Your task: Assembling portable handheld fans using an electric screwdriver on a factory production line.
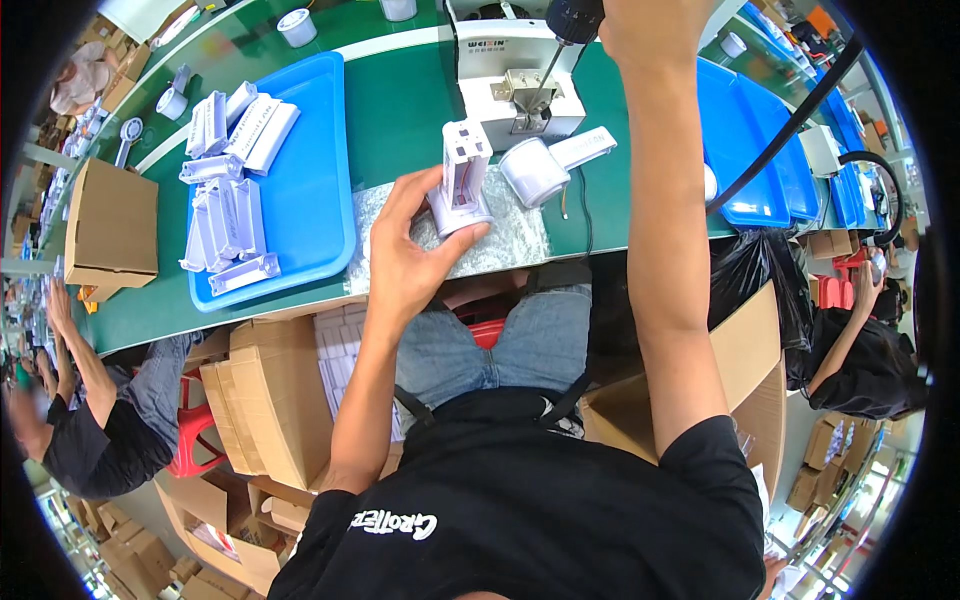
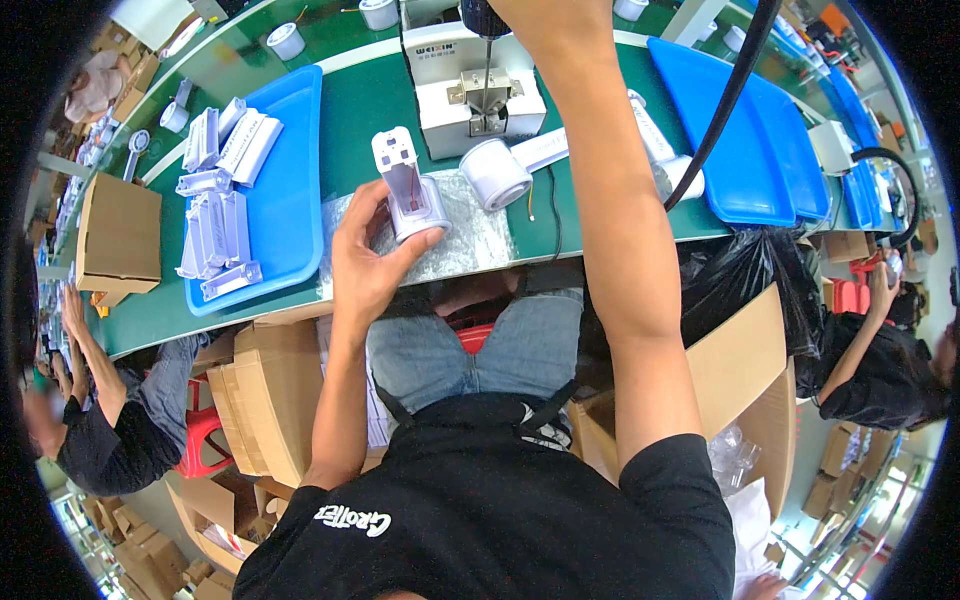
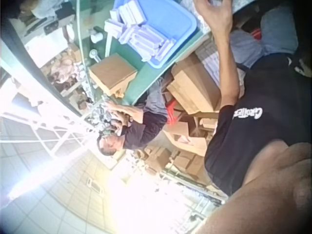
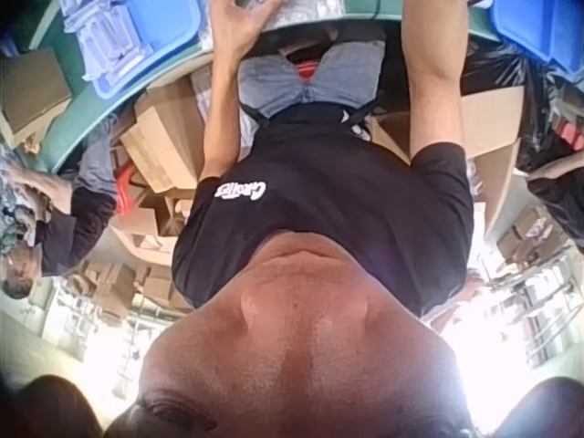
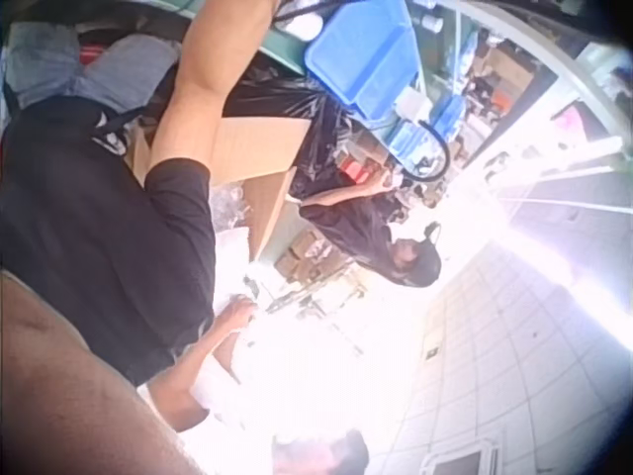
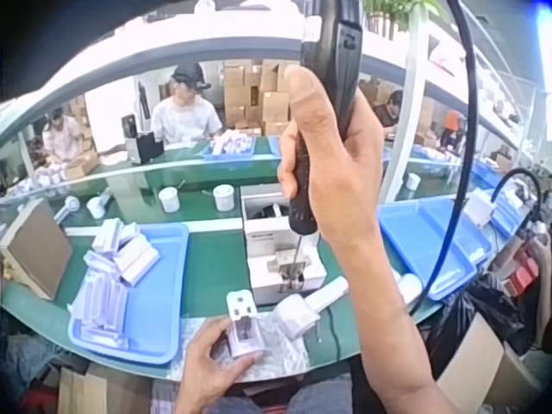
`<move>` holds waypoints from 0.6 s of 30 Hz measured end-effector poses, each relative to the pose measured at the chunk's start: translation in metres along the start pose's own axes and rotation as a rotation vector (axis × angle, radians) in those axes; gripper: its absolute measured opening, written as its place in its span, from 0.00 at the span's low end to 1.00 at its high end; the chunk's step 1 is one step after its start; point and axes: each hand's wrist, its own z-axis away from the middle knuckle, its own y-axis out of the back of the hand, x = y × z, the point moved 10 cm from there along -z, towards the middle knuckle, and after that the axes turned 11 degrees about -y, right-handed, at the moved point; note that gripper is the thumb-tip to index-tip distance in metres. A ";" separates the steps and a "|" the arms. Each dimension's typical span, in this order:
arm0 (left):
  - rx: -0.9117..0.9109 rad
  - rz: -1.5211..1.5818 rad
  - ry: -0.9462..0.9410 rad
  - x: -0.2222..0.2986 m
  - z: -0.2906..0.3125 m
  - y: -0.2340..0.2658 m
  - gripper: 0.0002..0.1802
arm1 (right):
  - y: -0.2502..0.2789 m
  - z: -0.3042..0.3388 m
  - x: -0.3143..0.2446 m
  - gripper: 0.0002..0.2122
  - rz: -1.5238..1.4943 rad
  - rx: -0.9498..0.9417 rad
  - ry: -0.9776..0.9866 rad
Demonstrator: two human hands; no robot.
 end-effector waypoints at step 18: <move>0.002 -0.013 0.022 0.000 0.001 0.001 0.35 | -0.039 0.046 -0.037 0.28 -0.086 0.075 -0.328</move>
